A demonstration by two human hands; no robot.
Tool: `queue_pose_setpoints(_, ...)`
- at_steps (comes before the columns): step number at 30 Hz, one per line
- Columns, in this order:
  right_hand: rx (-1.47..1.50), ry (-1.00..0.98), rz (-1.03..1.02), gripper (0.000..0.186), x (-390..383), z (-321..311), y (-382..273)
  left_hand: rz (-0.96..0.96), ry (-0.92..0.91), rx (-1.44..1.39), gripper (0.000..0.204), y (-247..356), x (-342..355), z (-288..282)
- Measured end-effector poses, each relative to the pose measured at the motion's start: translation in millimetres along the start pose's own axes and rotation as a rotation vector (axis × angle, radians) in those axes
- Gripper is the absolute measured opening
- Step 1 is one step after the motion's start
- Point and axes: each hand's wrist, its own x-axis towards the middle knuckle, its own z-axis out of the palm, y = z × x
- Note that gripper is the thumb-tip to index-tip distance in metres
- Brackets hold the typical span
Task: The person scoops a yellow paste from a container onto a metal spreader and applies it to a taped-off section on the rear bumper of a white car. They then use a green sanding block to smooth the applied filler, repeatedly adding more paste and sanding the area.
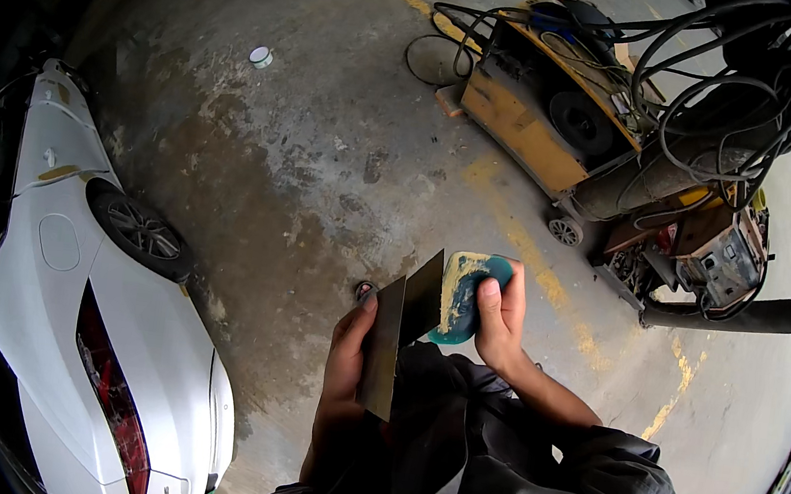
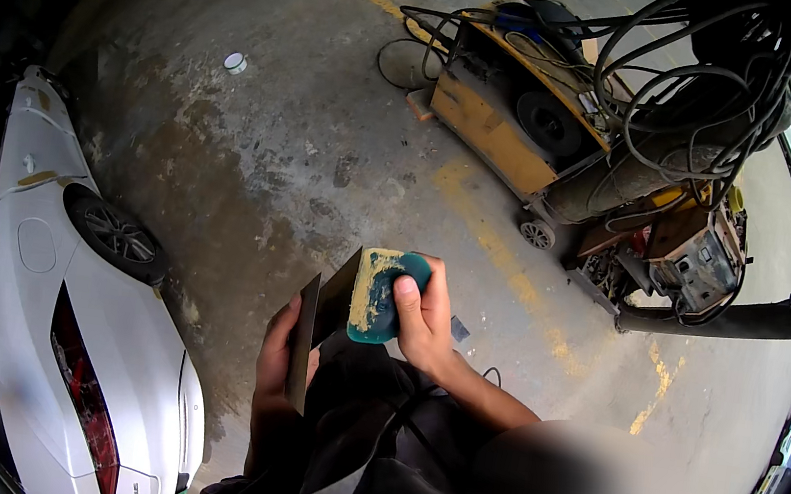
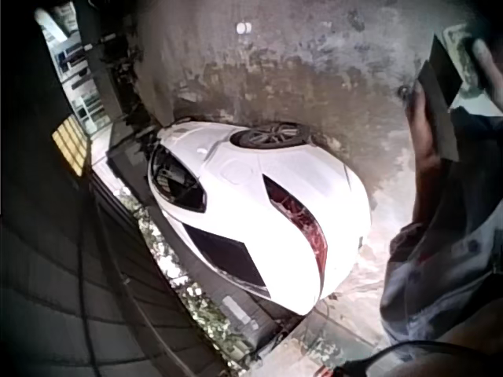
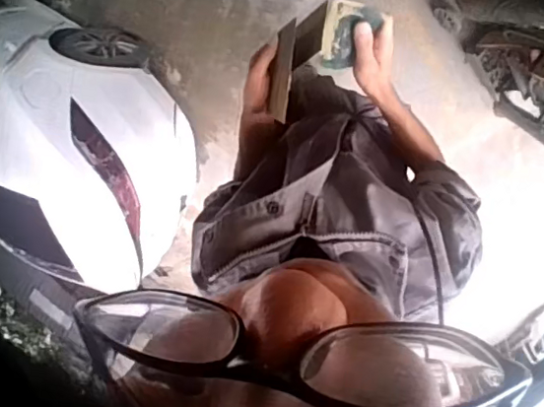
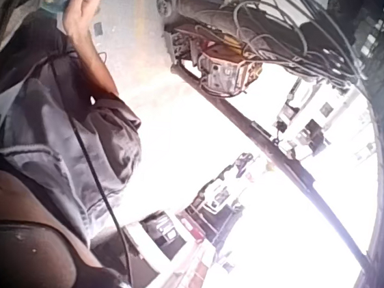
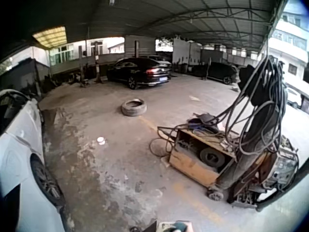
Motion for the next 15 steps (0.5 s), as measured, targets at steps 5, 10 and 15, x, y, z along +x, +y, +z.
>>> queue_pose_setpoints(5,0.000,0.302,-0.043,0.023,93,8,-14,-0.085,-0.095,0.011,0.032,58,85,29)
queue_pose_setpoints(10,0.002,0.417,-0.032,0.021,148,14,5,-0.310,-0.069,0.237,0.020,102,139,78)
queue_pose_setpoints(15,-0.166,0.174,0.173,0.024,201,-16,59,-0.259,0.129,0.154,0.017,129,232,80)
